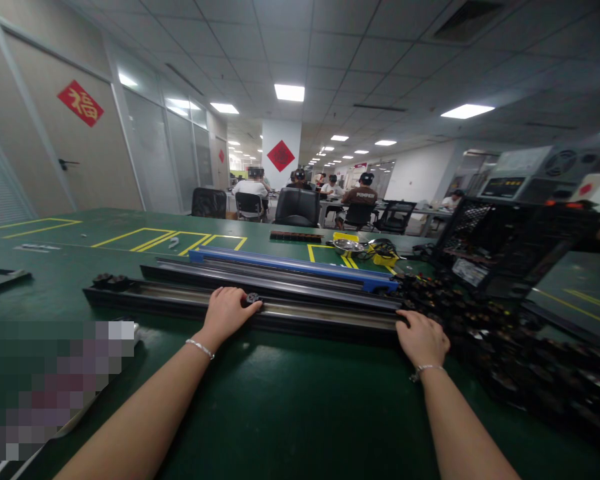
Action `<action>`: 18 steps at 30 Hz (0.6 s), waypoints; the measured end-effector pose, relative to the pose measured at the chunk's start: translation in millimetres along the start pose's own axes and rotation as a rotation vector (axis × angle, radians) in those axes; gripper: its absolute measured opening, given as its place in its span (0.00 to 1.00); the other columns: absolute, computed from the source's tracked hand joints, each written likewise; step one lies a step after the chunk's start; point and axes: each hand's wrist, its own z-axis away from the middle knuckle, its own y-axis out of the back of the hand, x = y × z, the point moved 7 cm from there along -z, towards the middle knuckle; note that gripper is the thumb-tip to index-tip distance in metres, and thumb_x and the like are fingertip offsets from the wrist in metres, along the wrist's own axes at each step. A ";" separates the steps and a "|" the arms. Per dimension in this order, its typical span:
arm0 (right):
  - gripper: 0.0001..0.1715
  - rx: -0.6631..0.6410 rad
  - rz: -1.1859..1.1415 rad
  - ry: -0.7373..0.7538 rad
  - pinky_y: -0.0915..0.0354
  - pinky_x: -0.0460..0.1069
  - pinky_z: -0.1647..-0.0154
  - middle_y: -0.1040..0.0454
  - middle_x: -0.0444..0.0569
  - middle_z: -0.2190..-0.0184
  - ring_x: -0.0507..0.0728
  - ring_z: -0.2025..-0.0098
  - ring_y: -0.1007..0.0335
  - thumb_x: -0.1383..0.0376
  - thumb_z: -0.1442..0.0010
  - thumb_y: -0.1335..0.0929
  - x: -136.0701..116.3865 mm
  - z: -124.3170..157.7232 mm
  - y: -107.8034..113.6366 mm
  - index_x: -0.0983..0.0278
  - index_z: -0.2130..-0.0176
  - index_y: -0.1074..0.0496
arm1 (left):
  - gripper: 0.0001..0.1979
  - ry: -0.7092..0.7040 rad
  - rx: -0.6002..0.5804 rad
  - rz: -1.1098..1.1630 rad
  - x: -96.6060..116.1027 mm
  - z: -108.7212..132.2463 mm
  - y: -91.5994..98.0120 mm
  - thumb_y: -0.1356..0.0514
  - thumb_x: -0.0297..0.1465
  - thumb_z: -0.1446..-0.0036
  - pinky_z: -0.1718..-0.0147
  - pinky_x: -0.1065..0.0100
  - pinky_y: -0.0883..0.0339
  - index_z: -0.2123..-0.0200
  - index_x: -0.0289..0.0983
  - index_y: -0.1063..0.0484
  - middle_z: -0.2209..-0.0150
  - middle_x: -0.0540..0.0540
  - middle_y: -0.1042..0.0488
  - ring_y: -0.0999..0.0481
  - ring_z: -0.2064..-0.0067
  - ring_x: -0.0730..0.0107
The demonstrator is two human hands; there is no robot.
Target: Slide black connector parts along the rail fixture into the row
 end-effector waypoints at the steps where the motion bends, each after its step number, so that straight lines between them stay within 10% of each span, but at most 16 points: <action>1: 0.23 -0.001 0.001 0.000 0.49 0.60 0.46 0.32 0.43 0.47 0.61 0.46 0.44 0.60 0.46 0.43 0.0 0.0 0.0 0.53 0.55 0.28 | 0.21 -0.013 -0.005 0.010 -1.0 -0.7 0.1 0.47 0.51 0.50 0.52 0.60 0.42 0.73 0.39 0.29 0.68 0.44 0.25 0.28 0.58 0.59; 18: 0.22 0.035 -0.014 0.008 0.48 0.60 0.46 0.30 0.44 0.49 0.61 0.47 0.42 0.62 0.47 0.42 -0.1 -0.3 0.6 0.53 0.56 0.26 | 0.25 -0.162 -0.059 0.129 -1.6 -2.0 -2.0 0.54 0.49 0.42 0.55 0.61 0.38 0.68 0.44 0.21 0.64 0.48 0.22 0.29 0.54 0.61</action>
